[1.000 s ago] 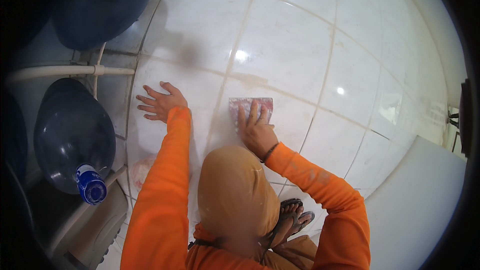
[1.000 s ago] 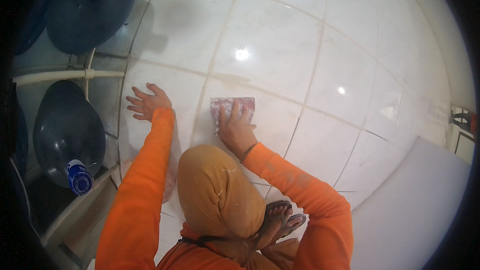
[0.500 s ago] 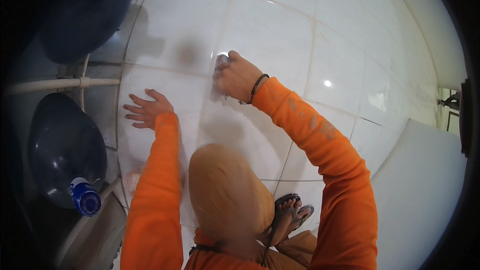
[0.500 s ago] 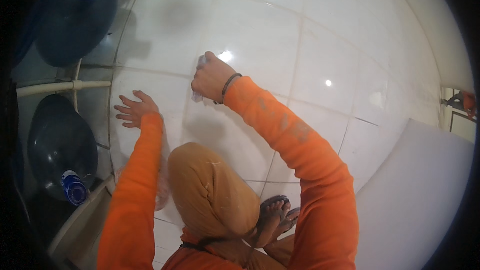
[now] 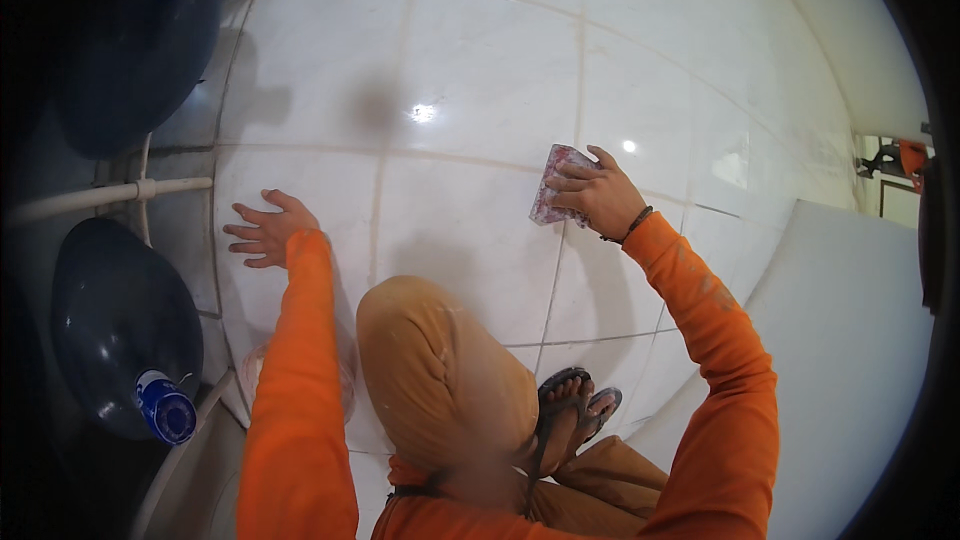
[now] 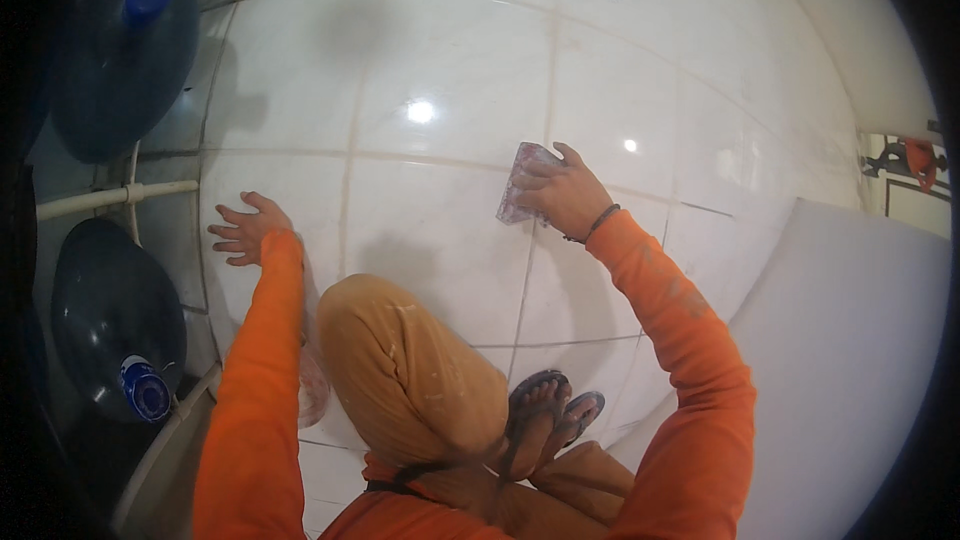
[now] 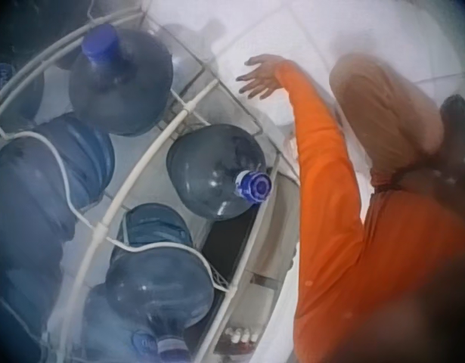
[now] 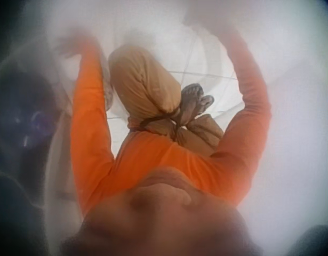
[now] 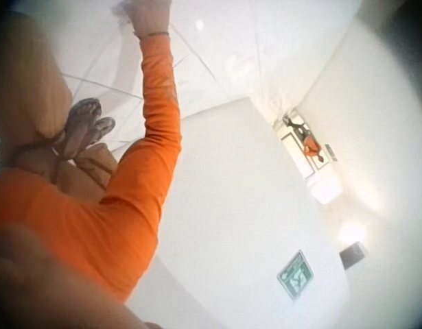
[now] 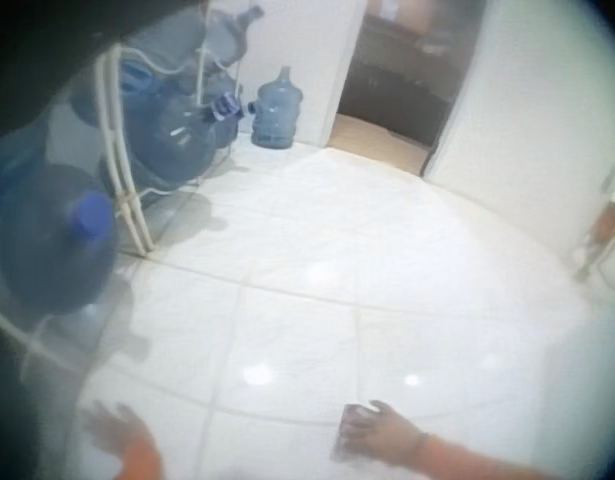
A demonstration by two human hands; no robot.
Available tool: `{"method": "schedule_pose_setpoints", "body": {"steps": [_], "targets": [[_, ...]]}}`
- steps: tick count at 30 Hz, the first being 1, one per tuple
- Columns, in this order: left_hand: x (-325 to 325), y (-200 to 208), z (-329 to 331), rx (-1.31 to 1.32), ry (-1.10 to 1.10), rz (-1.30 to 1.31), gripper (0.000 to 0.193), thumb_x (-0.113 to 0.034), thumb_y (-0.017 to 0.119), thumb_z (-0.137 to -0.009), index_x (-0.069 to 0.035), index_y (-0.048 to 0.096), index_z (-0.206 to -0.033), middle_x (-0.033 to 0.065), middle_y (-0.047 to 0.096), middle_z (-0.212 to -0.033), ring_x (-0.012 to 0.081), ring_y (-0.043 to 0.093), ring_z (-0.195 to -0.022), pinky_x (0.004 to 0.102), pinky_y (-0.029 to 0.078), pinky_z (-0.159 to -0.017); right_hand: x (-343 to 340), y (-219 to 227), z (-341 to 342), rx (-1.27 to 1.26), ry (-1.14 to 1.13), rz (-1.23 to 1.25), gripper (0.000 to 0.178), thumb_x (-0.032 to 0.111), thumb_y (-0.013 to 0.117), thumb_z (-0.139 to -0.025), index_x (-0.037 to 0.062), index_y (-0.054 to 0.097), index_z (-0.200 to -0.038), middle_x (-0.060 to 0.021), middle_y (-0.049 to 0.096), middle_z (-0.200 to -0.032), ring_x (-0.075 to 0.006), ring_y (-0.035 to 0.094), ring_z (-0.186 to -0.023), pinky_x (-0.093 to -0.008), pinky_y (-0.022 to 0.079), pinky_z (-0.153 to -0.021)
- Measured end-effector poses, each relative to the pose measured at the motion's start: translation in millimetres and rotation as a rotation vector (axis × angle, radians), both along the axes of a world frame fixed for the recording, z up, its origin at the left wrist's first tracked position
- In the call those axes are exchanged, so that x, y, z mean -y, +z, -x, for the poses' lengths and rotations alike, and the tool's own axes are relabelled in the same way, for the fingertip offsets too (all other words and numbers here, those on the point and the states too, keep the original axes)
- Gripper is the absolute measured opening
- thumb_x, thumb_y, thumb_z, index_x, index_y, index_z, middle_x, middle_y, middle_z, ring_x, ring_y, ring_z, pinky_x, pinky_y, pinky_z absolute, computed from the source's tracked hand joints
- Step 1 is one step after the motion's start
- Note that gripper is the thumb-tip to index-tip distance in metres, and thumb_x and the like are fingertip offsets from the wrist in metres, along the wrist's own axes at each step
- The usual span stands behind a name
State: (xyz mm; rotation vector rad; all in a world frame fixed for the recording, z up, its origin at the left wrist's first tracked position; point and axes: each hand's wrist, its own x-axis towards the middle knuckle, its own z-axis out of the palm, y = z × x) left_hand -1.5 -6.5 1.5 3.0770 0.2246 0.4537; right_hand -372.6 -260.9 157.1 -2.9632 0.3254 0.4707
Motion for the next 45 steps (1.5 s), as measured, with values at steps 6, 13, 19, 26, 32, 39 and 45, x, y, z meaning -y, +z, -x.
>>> {"method": "schedule_pose_setpoints", "body": {"steps": [6,13,19,26,32,39,45], "targets": [[1,7,5,-0.021,0.000,-0.002,0.067,-0.055,0.035,-0.101,-0.017,0.037,-0.156,0.0199,0.029,-0.164,0.0465,0.024,-0.150,0.0640,0.023,-0.118,2,23,-7,0.055,-0.048,0.095,0.039,0.012,0.068,-0.085,0.0225,0.069,-0.123,0.0005,0.068,-0.130,-0.0218,0.060,-0.127,-0.0491,0.045,-0.109],[-5,1,-1,-0.019,0.008,-0.016,0.067,-0.055,0.035,-0.101,-0.017,0.036,-0.156,0.0197,0.028,-0.164,0.0459,0.023,-0.151,0.0641,0.023,-0.118,-96,-38,-85,0.234,-0.395,0.255,0.062,0.021,0.055,-0.098,-0.0073,0.037,-0.150,-0.0412,0.049,-0.139,-0.0502,0.058,-0.123,-0.0503,0.057,-0.092],[2,13,5,-0.074,-0.009,0.045,0.069,-0.056,0.032,-0.101,-0.017,0.034,-0.158,0.0195,0.025,-0.165,0.0453,0.021,-0.152,0.0635,0.021,-0.119,-144,-76,-99,0.101,-0.476,0.409,0.063,0.032,0.060,-0.094,-0.0030,0.047,-0.145,-0.0414,0.050,-0.137,-0.0503,0.060,-0.119,-0.0549,0.061,-0.075],[-4,7,2,-0.074,0.011,0.019,0.070,-0.058,0.031,-0.101,-0.018,0.033,-0.158,0.0184,0.024,-0.166,0.0437,0.019,-0.153,0.0626,0.019,-0.120,-156,-42,-56,0.218,-0.481,0.014,0.059,0.030,0.066,-0.089,0.0024,0.055,-0.140,-0.0380,0.053,-0.132,-0.0504,0.051,-0.127,-0.0671,0.044,-0.096],[-2,-5,-2,-0.054,0.018,-0.001,0.070,-0.059,0.030,-0.101,-0.019,0.034,-0.158,0.0178,0.024,-0.166,0.0440,0.020,-0.152,0.0628,0.019,-0.120,-70,-27,-118,0.330,-0.003,0.114,0.030,0.027,0.067,-0.087,0.0180,0.071,-0.116,-0.0160,0.062,-0.126,-0.0365,0.052,-0.128,-0.0592,0.036,-0.113],[-5,4,0,-0.068,0.012,0.052,0.070,-0.060,0.031,-0.100,-0.020,0.033,-0.158,0.0183,0.024,-0.166,0.0436,0.018,-0.153,0.0614,0.017,-0.121,-38,-26,-73,0.149,-0.047,0.043,0.028,0.022,0.068,-0.086,0.0247,0.073,-0.113,-0.0014,0.066,-0.124,-0.0258,0.050,-0.134,-0.0549,0.032,-0.119],[-1,4,0,-0.069,0.014,0.057,0.070,-0.060,0.030,-0.100,-0.020,0.033,-0.158,0.0177,0.024,-0.166,0.0432,0.018,-0.153,0.0615,0.016,-0.121,-25,-18,34,0.140,-0.121,0.103,0.033,0.014,0.066,-0.087,0.0235,0.071,-0.118,-0.0030,0.063,-0.130,-0.0244,0.052,-0.132,-0.0566,0.034,-0.116]]}}
